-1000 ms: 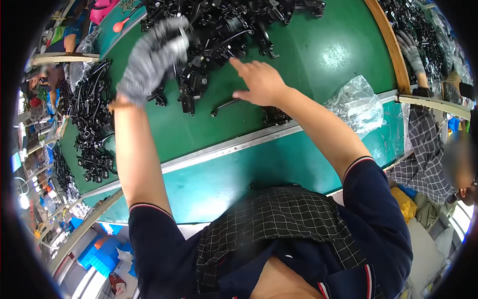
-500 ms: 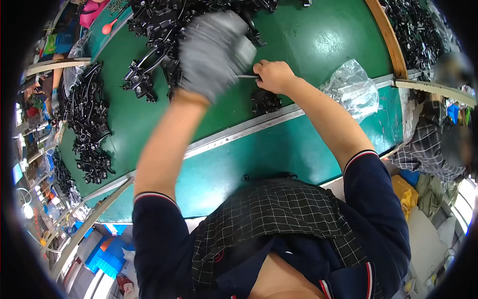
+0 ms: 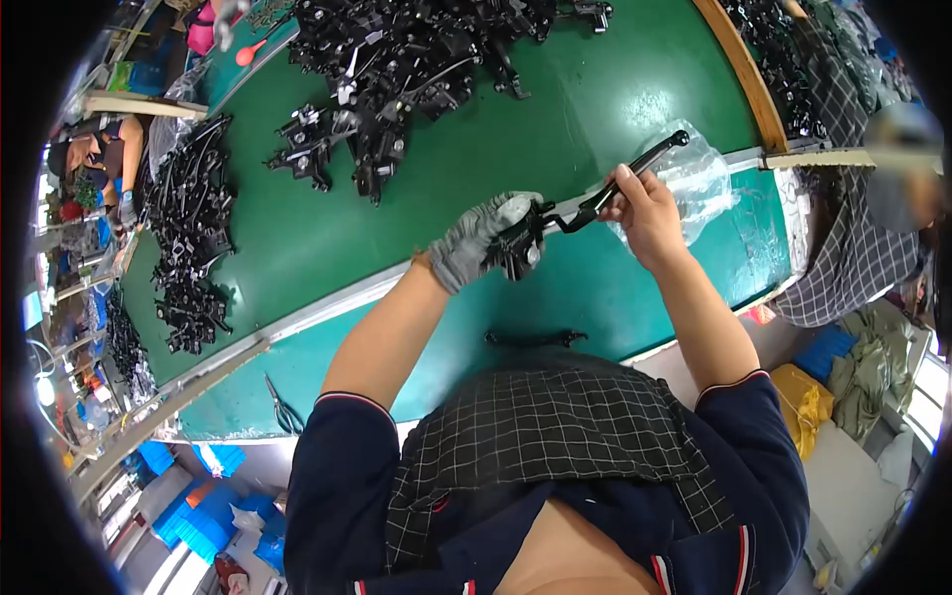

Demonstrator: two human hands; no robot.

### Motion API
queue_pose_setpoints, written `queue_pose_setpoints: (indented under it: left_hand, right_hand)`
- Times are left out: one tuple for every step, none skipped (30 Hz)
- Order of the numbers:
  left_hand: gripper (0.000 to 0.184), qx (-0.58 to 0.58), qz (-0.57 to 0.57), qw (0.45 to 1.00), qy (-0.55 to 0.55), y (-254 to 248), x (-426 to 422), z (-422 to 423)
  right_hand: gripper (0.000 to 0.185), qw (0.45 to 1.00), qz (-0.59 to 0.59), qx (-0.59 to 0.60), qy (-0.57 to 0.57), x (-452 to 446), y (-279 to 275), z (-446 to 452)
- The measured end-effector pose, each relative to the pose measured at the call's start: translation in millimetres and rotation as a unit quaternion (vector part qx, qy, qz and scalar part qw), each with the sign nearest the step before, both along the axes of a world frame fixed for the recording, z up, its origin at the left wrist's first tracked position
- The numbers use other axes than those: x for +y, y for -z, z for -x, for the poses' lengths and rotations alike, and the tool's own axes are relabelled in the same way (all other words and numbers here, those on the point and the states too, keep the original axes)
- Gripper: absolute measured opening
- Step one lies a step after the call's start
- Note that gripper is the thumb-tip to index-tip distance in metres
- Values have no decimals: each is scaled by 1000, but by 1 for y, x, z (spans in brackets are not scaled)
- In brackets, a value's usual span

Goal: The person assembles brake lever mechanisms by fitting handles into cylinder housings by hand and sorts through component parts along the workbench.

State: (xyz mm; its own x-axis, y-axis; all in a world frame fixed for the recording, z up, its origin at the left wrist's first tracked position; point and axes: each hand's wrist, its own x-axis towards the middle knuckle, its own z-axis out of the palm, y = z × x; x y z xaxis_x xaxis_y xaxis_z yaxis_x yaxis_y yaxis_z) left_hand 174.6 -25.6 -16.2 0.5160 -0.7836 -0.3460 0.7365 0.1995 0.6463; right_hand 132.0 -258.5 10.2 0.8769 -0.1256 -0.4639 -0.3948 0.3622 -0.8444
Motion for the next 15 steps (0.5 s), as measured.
queue_pose_setpoints:
  left_hand:
    - [60, 2, -2, 1000, -2, -9, 5, 14]
    - [62, 33, 17, 999, -2, -16, 9, 26]
    - [65, 62, 38, 997, -2, -22, 12, 37]
    - [68, 91, 59, 994, -2, -27, 15, 49]
    - [68, 91, 60, 994, -4, -30, 18, 61]
    - [69, 122, 77, 989, -12, -30, 18, 74]
    - [71, 153, 94, 984, -19, -32, 19, 87]
    - [72, 182, 110, 977, -24, -34, 20, 97]
    - [72, 180, 111, 977, -22, -38, 21, 108]
    - [69, 179, 120, 976, -37, -43, 21, 120]
    - [66, 178, 130, 974, -51, -48, 21, 132]
    - [62, 177, 140, 972, -65, -51, 20, 141]
    - [62, 178, 142, 972, -59, -50, 23, 149]
    - [60, 131, 138, 981, -32, -45, 29, 154]
    - [58, 82, 135, 987, -2, -41, 35, 156]
  right_hand:
    - [22, 999, -39, 3, 12, 12, -7, 10]
    - [21, 997, -76, 6, 25, 23, -13, 19]
    - [21, 997, -76, 6, 22, 31, -18, 27]
    - [21, 996, -87, 5, 25, 40, -23, 34]
    - [21, 995, -98, 4, 28, 48, -28, 42]
    - [21, 993, -110, 4, 32, 53, -31, 51]
    - [21, 993, -110, 4, 31, 57, -31, 62]
    - [21, 995, -99, 0, 13, 60, -28, 73]
    - [21, 996, -87, -3, -4, 63, -24, 83]
    - [21, 997, -75, -4, -19, 66, -24, 94]
    - [21, 997, -73, -5, -15, 67, -27, 102]
    - [21, 998, -57, -1, -21, 69, -28, 109]
    - [21, 999, -40, 4, -26, 72, -31, 116]
    - [21, 999, -23, 8, -31, 74, -33, 122]
    - [21, 1000, -18, 4, -23, 78, -38, 129]
